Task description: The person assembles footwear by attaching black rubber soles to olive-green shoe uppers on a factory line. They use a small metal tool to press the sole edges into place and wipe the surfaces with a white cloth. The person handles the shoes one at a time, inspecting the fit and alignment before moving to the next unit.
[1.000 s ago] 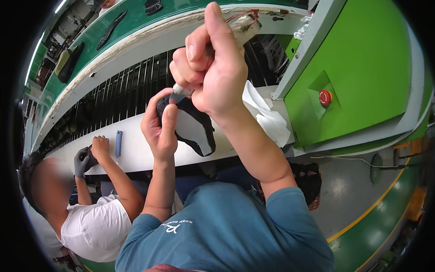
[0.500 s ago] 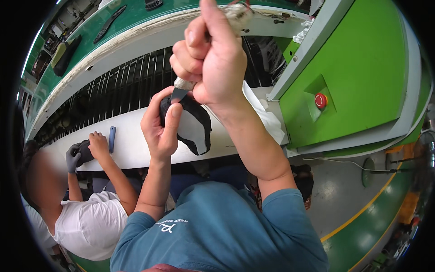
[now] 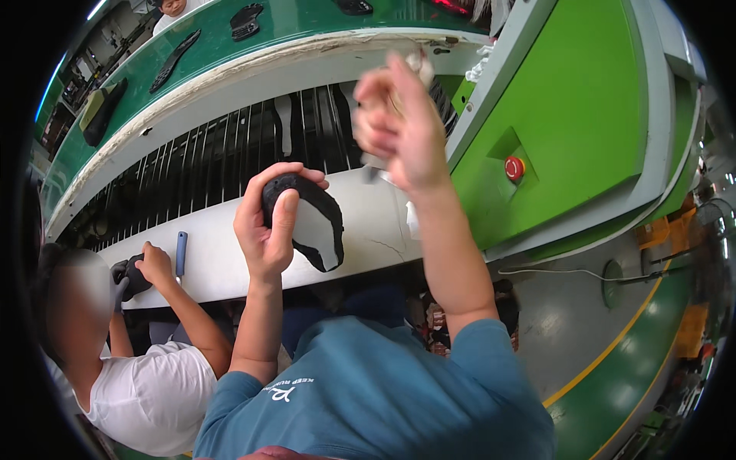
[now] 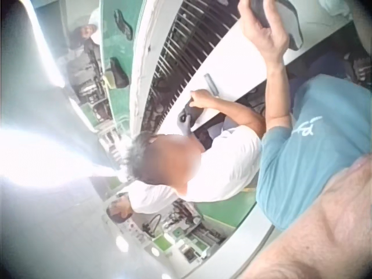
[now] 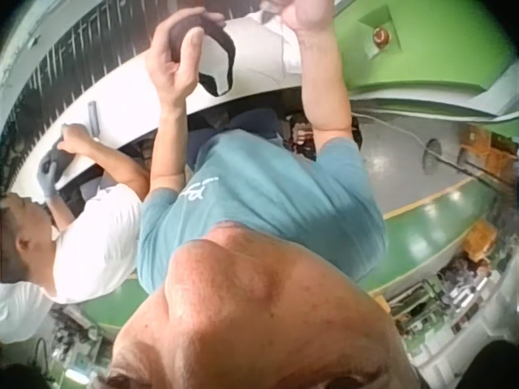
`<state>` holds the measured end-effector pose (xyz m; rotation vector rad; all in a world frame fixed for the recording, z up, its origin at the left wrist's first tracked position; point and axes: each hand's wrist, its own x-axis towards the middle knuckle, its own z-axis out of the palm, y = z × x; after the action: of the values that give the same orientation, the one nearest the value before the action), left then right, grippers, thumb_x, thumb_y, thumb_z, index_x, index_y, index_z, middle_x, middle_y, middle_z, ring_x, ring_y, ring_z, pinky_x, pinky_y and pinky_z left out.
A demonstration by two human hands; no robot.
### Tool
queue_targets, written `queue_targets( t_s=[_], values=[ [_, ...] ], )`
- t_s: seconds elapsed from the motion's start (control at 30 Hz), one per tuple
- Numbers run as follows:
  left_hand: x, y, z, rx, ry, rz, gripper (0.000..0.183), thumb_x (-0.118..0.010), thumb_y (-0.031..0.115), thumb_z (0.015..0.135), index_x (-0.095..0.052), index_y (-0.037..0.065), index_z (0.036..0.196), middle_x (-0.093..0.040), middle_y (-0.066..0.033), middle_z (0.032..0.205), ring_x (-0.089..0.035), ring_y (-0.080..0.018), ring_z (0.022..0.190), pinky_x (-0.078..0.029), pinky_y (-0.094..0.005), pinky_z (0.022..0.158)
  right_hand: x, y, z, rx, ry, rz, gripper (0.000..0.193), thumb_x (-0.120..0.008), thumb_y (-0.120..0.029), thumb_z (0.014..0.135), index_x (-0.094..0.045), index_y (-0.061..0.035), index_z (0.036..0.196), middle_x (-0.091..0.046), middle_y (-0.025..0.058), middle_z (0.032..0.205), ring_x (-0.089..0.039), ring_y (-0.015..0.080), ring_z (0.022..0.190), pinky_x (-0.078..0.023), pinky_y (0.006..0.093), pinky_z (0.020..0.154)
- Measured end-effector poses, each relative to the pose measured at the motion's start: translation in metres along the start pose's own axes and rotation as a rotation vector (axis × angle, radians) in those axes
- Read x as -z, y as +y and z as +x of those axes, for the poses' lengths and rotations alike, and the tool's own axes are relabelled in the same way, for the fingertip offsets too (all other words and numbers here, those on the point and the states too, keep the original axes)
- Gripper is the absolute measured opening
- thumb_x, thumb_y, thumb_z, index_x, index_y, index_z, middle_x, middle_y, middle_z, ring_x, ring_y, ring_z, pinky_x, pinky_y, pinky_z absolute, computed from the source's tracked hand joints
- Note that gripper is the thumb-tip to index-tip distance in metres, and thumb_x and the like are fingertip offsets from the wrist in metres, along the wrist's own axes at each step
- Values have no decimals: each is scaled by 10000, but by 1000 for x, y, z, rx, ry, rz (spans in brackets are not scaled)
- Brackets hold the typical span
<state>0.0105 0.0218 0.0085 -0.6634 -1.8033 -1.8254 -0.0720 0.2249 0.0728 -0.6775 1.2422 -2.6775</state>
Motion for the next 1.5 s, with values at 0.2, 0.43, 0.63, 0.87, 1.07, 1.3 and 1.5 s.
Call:
queue_targets(
  t_s=[0.2,0.43,0.63,0.87,1.07,1.3,1.5],
  values=[
    [6,-1,-3,-140,92,-79,281,-626,-42,1023,-655,-38,1302,-778,-166,1107,-757,-237,997,-594,-351,921,163,85,-126,-70,191,-1892,373,-706,-413,1014,-762,-140,1262,-625,103,977,-623,312,912,-520,460,853],
    [5,-6,1,-231,38,28,288,-704,-117,881,-747,9,1136,-779,-154,1060,-774,-268,928,-613,-339,816,125,54,-113,247,63,-1936,343,-821,-268,924,-775,-89,1212,-663,92,1025,-652,292,938,-534,427,837],
    [5,2,-6,-298,54,69,334,-725,-118,835,-756,52,1122,-781,-126,1067,-779,-241,823,-613,-320,701,-33,25,48,527,-113,-1411,259,-788,-219,961,-771,-58,1162,-686,80,902,-694,240,825,-557,356,749],
    [9,8,-13,-308,40,85,342,-725,-125,840,-750,62,1125,-781,-112,1093,-767,-211,793,-599,-298,675,-107,111,284,352,-31,-2115,830,-731,-703,862,-605,-217,1523,-680,118,1422,-633,344,1315,-534,481,1067],
    [12,5,-15,-317,72,104,315,-736,-107,865,-746,56,1135,-786,-128,1095,-782,-237,845,-608,-306,704,-77,111,354,-81,-154,-2148,677,-849,-576,766,-762,-244,1350,-725,66,1412,-686,270,1282,-559,449,1042],
    [33,-6,-9,-273,120,81,275,-695,-101,908,-723,-3,1164,-785,-178,1074,-778,-292,971,-621,-342,829,-75,28,236,168,-329,-1407,243,-745,-249,1023,-721,-14,1083,-657,33,835,-625,110,783,-489,229,726],
    [25,-17,2,-247,46,15,212,-637,-37,1007,-678,-27,1215,-774,-192,1085,-757,-280,992,-594,-372,917,-14,-23,73,-92,-165,-432,783,-682,-505,958,-499,-21,1547,-690,213,1286,-705,248,1082,-591,338,837]
  ],
)
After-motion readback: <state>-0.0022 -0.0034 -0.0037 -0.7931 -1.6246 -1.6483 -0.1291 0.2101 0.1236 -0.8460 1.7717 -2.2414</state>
